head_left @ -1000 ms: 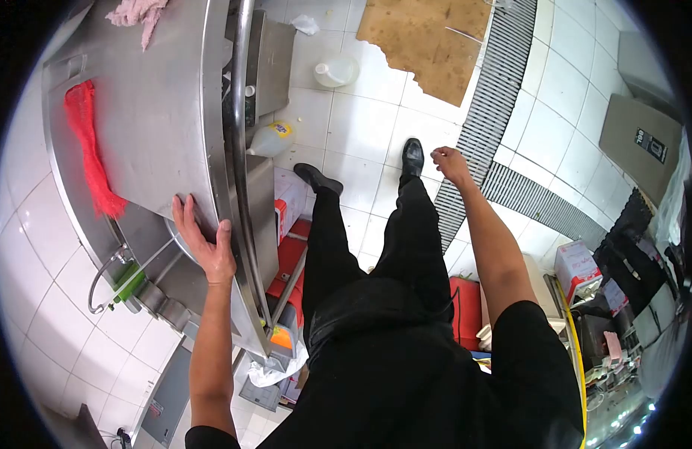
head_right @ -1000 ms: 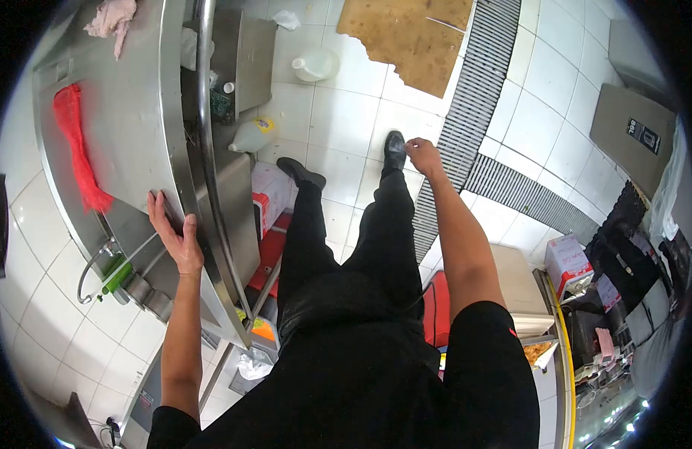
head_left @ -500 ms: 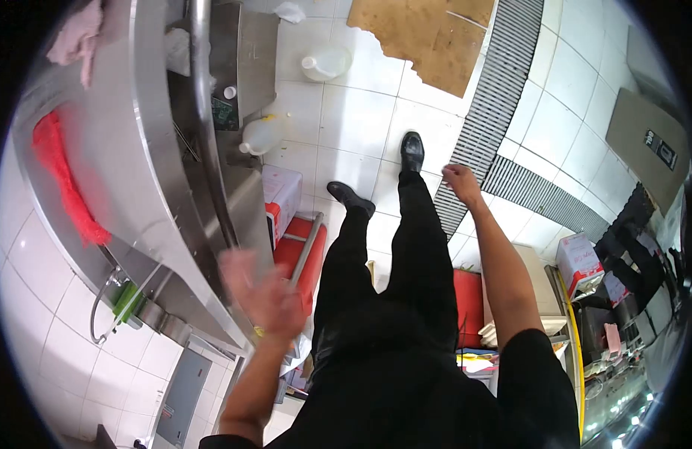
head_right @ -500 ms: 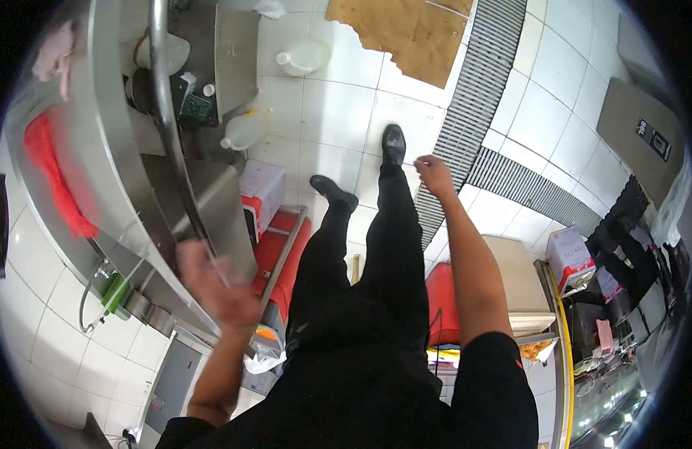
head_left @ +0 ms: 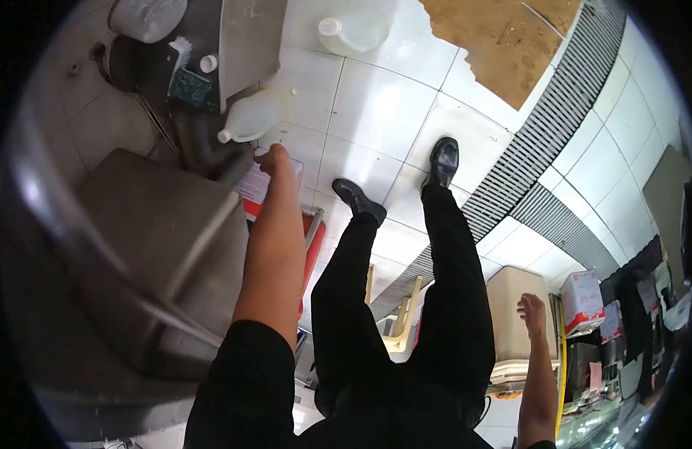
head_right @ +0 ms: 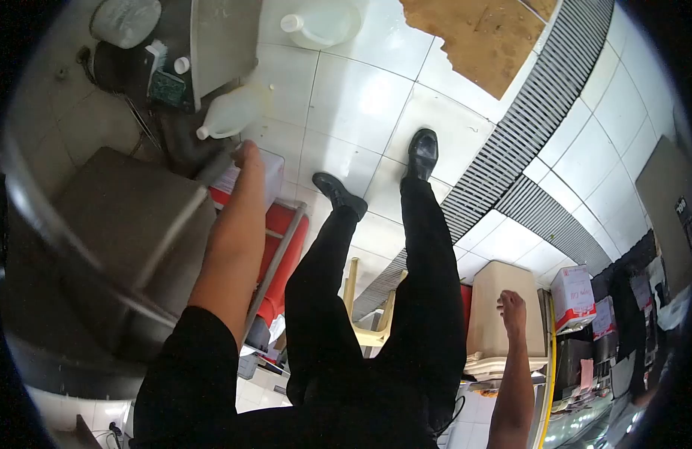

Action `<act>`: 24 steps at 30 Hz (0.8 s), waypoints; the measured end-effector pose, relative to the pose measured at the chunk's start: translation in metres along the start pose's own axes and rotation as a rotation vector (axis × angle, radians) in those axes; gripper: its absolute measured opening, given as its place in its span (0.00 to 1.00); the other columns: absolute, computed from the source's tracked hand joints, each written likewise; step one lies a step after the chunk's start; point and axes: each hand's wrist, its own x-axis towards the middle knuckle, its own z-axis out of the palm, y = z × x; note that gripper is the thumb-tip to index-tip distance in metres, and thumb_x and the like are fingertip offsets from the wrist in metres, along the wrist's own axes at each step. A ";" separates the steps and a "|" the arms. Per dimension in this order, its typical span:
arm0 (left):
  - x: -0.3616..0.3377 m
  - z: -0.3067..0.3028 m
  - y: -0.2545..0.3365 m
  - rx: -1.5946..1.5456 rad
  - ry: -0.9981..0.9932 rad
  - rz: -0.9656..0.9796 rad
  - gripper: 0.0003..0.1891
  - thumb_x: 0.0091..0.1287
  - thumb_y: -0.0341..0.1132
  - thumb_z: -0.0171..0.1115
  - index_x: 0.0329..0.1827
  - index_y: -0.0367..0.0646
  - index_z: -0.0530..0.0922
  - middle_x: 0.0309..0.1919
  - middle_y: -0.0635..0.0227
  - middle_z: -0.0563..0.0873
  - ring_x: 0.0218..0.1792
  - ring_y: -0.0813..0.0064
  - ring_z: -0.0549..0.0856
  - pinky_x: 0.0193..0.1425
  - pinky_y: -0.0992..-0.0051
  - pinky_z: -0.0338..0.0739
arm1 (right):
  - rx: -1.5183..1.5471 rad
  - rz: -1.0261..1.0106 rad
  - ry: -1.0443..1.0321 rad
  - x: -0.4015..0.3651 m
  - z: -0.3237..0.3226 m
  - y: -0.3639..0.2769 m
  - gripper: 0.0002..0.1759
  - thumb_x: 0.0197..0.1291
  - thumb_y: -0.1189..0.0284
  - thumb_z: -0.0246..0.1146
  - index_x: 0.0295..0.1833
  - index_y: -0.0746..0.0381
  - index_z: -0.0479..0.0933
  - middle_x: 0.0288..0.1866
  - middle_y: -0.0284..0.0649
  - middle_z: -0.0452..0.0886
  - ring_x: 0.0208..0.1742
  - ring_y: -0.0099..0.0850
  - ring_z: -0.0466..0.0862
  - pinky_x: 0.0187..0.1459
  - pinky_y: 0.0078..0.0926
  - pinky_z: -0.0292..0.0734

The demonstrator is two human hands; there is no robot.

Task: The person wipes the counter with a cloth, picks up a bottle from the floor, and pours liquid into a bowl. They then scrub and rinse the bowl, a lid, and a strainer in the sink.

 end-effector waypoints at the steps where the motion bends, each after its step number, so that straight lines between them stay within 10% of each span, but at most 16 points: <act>1: 0.019 0.011 -0.005 0.006 0.002 -0.007 0.35 0.61 0.35 0.57 0.72 0.33 0.56 0.57 0.35 0.76 0.59 0.43 0.79 0.62 0.55 0.77 | 0.010 0.042 0.002 0.001 0.000 0.007 0.17 0.68 0.61 0.58 0.52 0.62 0.78 0.34 0.34 0.81 0.31 0.23 0.80 0.32 0.22 0.74; 15: 0.190 0.056 -0.008 -0.569 -0.225 0.122 0.22 0.64 0.37 0.61 0.58 0.35 0.71 0.49 0.56 0.82 0.45 0.65 0.83 0.41 0.64 0.79 | 0.038 0.134 -0.031 0.017 0.022 0.010 0.18 0.69 0.60 0.59 0.54 0.62 0.77 0.35 0.36 0.82 0.33 0.24 0.82 0.34 0.21 0.76; 24: -0.090 -0.002 -0.066 -0.958 -0.685 0.117 0.18 0.67 0.32 0.57 0.60 0.43 0.72 0.51 0.64 0.81 0.54 0.64 0.82 0.57 0.63 0.77 | 0.254 -0.359 -0.065 0.024 0.076 -0.097 0.14 0.69 0.68 0.60 0.54 0.65 0.79 0.37 0.36 0.84 0.37 0.23 0.83 0.40 0.22 0.78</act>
